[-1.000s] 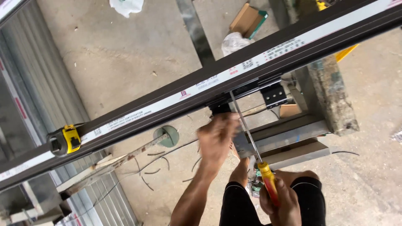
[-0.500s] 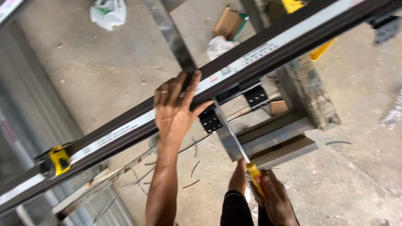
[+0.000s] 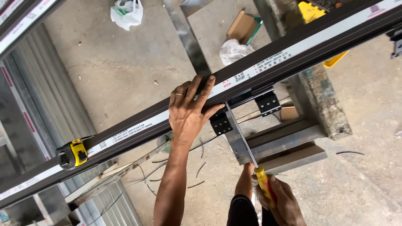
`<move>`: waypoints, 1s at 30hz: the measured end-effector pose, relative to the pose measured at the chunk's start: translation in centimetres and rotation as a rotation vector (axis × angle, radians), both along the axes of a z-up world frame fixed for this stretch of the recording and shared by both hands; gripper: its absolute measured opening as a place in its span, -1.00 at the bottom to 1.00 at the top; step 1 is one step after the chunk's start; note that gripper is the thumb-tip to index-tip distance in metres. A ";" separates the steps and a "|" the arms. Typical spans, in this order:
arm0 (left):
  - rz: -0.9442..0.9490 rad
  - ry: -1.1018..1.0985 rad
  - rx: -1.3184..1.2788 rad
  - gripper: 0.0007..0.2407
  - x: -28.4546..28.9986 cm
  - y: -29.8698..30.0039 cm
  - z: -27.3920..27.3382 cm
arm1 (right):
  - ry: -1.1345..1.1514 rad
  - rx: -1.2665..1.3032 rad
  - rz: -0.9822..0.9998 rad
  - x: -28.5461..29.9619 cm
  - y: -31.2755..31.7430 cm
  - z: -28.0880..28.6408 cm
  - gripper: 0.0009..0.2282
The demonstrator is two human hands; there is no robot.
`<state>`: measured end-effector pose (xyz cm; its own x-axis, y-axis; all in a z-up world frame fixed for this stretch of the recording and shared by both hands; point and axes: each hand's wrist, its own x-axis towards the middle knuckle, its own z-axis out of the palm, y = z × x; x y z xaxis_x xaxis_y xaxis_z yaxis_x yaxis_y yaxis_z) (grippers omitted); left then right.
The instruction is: Assembling an aluminum window frame by attaching metal brackets with a screwdriver and peeling protective film.
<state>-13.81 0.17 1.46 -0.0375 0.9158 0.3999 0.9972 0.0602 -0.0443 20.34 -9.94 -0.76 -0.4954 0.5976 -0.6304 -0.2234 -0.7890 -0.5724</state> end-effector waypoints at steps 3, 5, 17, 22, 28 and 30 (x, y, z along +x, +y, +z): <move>-0.022 -0.046 -0.005 -0.30 0.2 0.1 1.0 | 0.158 -0.238 -0.126 0.3 0.4 -0.2 -0.58; -0.034 -0.089 -0.016 -0.38 0.5 0.3 2.2 | 0.194 -0.246 -0.032 -0.3 0.8 0.5 -0.55; -0.113 -0.107 0.046 -0.47 0.4 0.8 2.9 | -0.042 -0.357 -0.087 -1.8 -0.4 1.7 -0.63; -0.081 -0.038 0.059 -0.39 -0.5 0.5 0.3 | 0.389 -0.627 -0.128 -0.6 0.5 -0.9 -0.58; -0.077 -0.005 0.064 -0.39 -0.4 0.5 0.2 | 0.097 -0.429 0.135 3.7 0.9 1.2 -0.56; -0.096 0.011 0.078 -0.39 -0.4 0.6 0.4 | -0.015 -0.327 0.255 7.2 -2.1 -3.2 -0.51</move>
<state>-14.17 0.73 1.85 0.0536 0.8808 0.4704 0.9980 -0.0315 -0.0546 27.59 -12.04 -3.97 -0.5914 0.2237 -0.7748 0.0095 -0.9588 -0.2840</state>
